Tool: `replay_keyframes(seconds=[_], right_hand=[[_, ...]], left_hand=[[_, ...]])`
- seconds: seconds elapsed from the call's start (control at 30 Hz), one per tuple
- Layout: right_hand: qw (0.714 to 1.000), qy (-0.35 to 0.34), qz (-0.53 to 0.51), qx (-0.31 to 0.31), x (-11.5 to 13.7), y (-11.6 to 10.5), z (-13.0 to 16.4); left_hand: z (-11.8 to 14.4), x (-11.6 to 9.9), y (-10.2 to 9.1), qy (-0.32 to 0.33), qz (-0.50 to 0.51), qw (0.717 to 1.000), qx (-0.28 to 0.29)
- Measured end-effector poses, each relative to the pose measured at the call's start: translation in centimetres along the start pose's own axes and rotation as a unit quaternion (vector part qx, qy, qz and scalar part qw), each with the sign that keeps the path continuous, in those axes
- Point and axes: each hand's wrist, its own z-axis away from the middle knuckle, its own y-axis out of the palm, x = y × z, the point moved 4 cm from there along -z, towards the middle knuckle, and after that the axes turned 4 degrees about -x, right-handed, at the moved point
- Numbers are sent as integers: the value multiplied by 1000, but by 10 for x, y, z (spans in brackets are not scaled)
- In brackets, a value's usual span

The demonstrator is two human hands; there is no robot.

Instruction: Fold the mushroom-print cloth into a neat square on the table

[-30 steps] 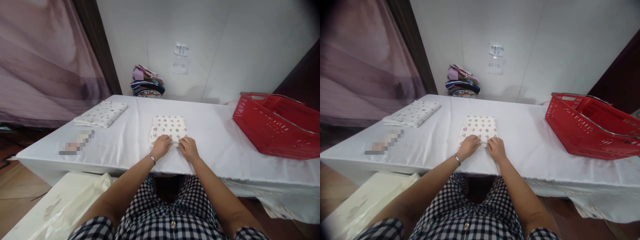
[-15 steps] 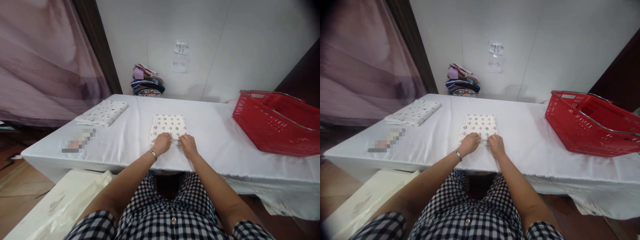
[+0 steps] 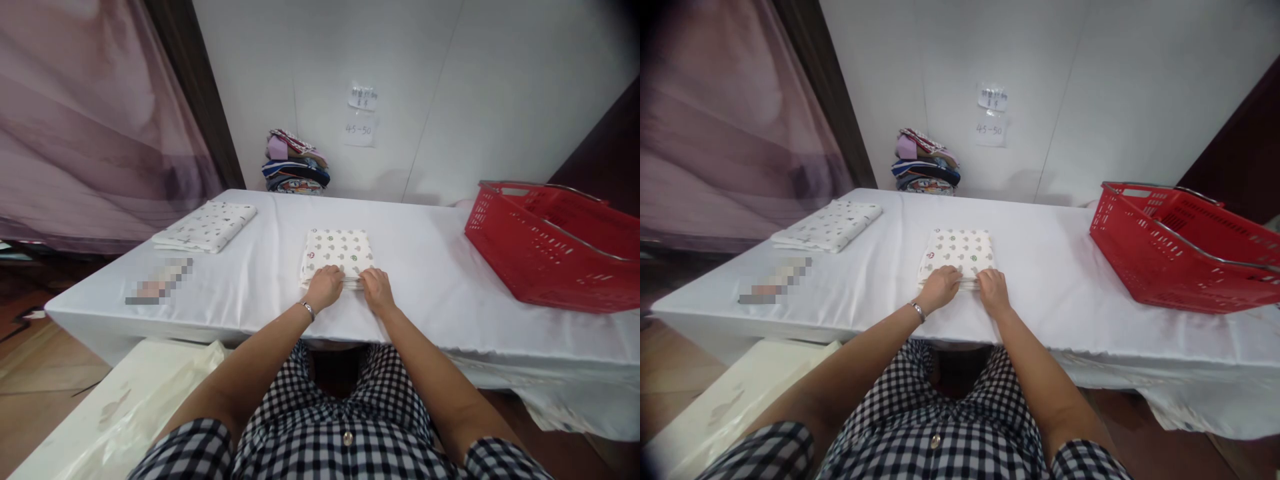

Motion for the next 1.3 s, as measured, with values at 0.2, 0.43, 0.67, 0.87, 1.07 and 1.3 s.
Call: replay_keyframes(seconds=[0.2, 0.43, 0.67, 0.87, 1.07, 1.3], right_hand=[[1000, 3, -11, -8, 2, -2, -1], [1000, -9, -11, -20, 4, -6, -1], [999, -32, 1, -1, 13, -15, 7], [999, -40, 2, 17, 16, -15, 13], [999, -39, -17, 13, 17, -15, 12], [998, -17, -27, 59, 17, -15, 8]], left_hand=[[1, -1, 2, -1, -8, 1000, -12], [-3, -5, 0, 3, -47, 999, -18], [10, -10, -2, 79, -77, 992, -60], [19, -5, 9, 70, -52, 994, -61], [20, 1, 13, 52, -11, 995, -80], [21, 2, 14, 47, 36, 994, -95]])
